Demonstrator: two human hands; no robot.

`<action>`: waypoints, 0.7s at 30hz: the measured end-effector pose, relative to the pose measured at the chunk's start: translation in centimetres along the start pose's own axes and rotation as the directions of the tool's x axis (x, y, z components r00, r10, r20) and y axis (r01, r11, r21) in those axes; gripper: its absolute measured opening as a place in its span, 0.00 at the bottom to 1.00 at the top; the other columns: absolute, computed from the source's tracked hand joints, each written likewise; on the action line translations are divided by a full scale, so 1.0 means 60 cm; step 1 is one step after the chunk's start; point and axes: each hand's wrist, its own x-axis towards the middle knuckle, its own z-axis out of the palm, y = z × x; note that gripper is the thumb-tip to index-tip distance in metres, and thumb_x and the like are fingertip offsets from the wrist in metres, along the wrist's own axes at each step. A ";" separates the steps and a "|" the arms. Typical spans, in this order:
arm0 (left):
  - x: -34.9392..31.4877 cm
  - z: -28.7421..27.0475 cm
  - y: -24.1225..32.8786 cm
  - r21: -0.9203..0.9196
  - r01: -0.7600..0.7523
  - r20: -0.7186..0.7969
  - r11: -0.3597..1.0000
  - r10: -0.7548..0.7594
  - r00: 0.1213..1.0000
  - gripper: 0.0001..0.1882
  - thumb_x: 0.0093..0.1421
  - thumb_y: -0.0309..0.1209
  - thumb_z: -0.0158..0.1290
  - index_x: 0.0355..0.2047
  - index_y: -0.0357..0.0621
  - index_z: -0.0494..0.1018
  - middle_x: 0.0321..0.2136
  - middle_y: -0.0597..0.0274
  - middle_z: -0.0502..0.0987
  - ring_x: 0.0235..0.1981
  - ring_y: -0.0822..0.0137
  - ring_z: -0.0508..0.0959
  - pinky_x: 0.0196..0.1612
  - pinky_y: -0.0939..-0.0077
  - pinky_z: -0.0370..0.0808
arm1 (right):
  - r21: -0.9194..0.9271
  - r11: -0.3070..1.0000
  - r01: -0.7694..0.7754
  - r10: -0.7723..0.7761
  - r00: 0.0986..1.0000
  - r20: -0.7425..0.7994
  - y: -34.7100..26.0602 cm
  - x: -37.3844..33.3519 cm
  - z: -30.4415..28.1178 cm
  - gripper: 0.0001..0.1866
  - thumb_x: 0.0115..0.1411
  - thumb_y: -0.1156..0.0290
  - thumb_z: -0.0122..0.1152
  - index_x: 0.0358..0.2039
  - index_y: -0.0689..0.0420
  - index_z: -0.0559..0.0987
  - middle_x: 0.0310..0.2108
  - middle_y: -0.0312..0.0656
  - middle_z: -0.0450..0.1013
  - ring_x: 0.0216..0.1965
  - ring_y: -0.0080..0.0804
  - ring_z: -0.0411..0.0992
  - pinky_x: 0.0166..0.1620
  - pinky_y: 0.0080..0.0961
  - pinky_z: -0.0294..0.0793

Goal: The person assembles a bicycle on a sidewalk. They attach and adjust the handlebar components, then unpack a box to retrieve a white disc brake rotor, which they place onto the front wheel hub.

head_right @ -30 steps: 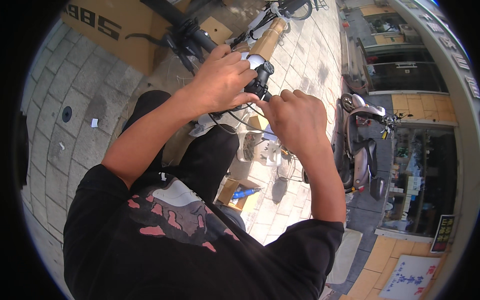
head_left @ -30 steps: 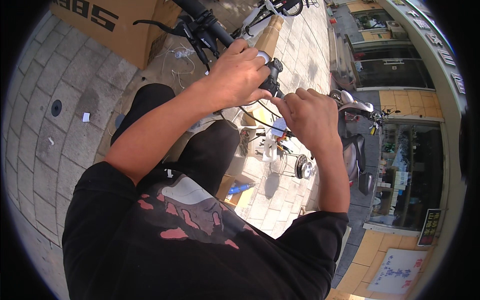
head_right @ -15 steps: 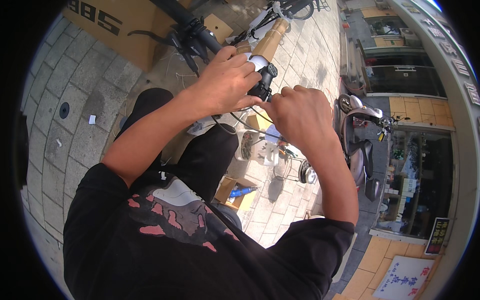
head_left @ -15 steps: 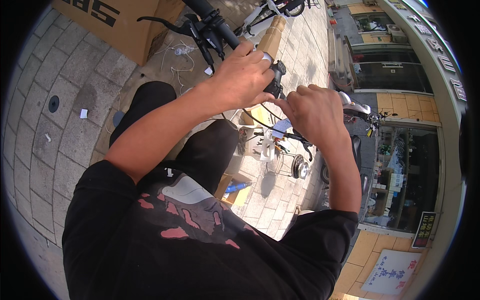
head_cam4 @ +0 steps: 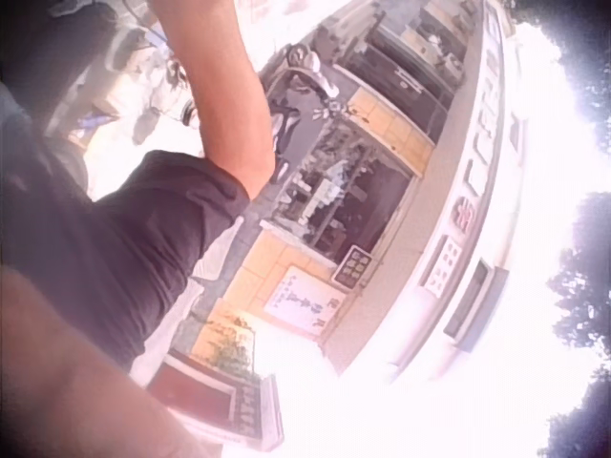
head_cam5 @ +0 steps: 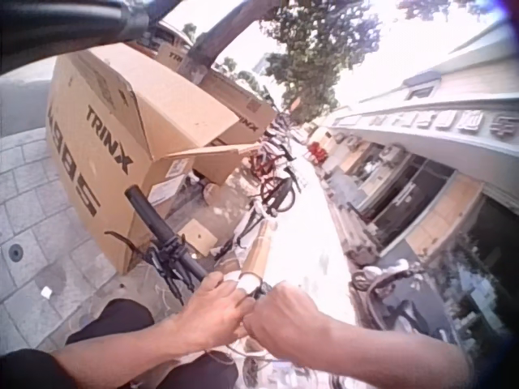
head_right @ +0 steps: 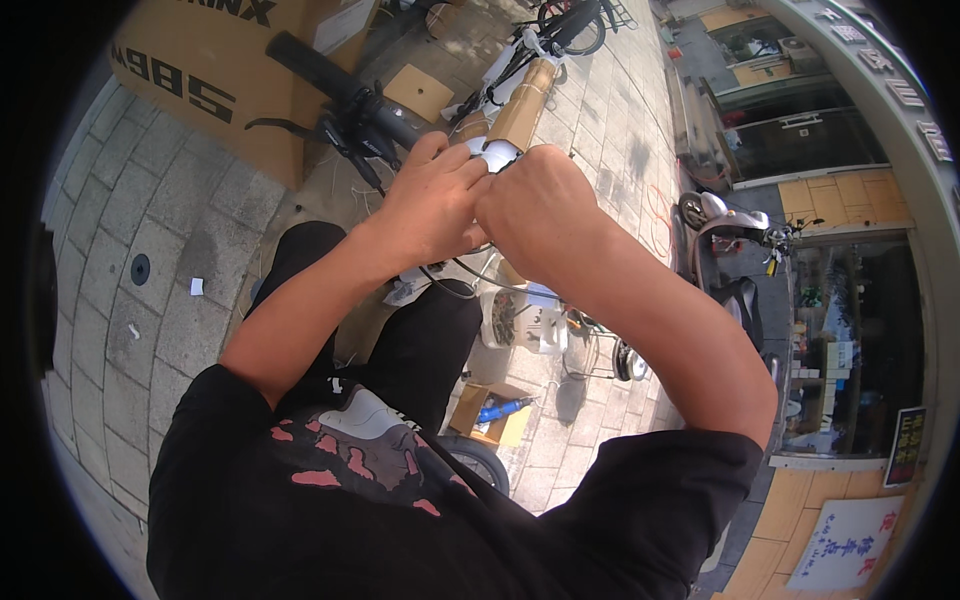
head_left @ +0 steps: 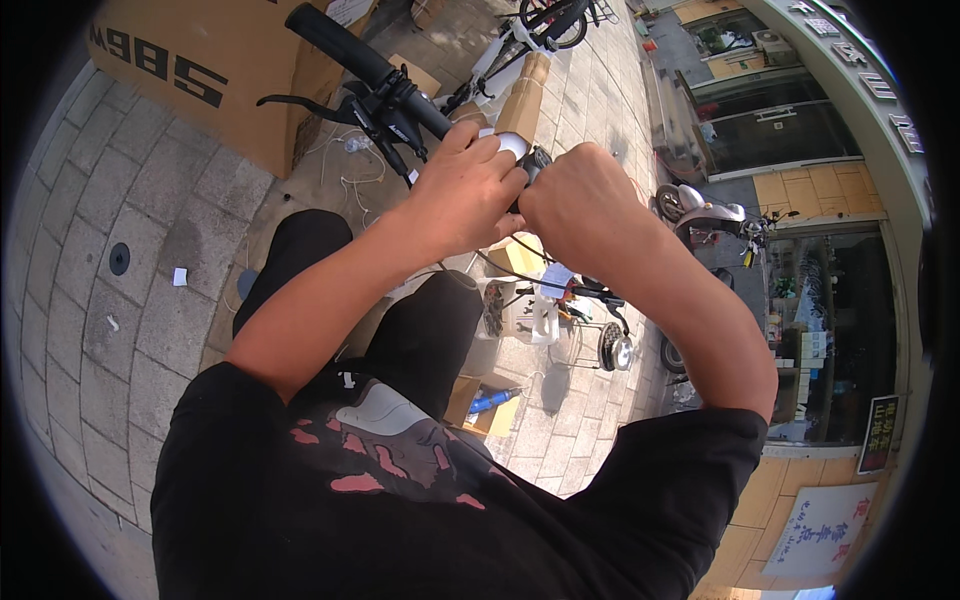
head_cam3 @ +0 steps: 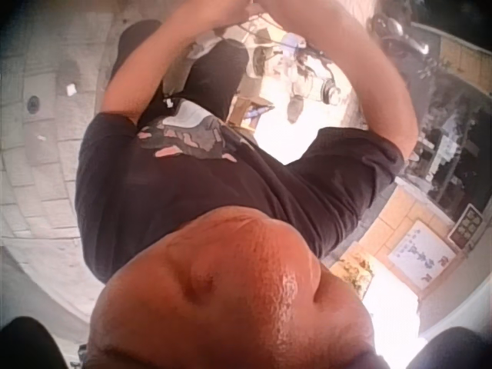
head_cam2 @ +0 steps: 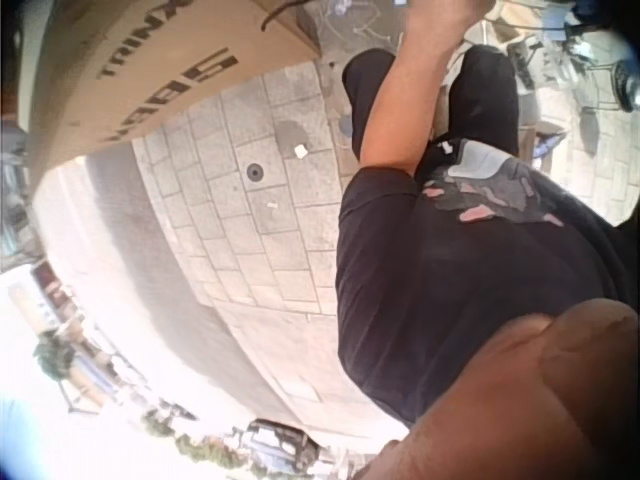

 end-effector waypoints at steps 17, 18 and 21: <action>0.007 -0.016 0.004 0.016 -0.020 0.078 1.000 0.019 0.997 0.20 0.55 0.46 0.78 0.42 0.50 0.87 0.36 0.64 0.84 0.45 0.60 0.82 0.60 0.55 0.69 | 0.228 0.974 -0.004 0.032 0.992 -0.119 0.016 -0.033 0.043 0.07 0.60 0.66 0.72 0.25 0.49 0.90 0.26 0.37 0.86 0.31 0.40 0.88 0.35 0.39 0.82; 0.006 -0.015 0.005 0.021 -0.022 0.075 1.000 0.021 0.997 0.21 0.55 0.46 0.78 0.43 0.50 0.87 0.36 0.64 0.84 0.45 0.60 0.82 0.60 0.55 0.69 | 0.241 0.970 -0.032 0.059 0.993 -0.105 0.014 -0.037 0.046 0.08 0.61 0.65 0.72 0.25 0.49 0.90 0.26 0.37 0.86 0.31 0.41 0.88 0.35 0.39 0.82; 0.008 -0.021 0.002 0.035 -0.041 0.061 0.999 0.039 0.997 0.22 0.57 0.48 0.77 0.45 0.48 0.88 0.37 0.64 0.85 0.45 0.59 0.81 0.59 0.54 0.69 | 0.324 0.942 -0.089 0.138 0.981 -0.134 0.008 -0.042 0.072 0.18 0.69 0.55 0.71 0.25 0.53 0.90 0.25 0.41 0.85 0.31 0.46 0.87 0.36 0.42 0.83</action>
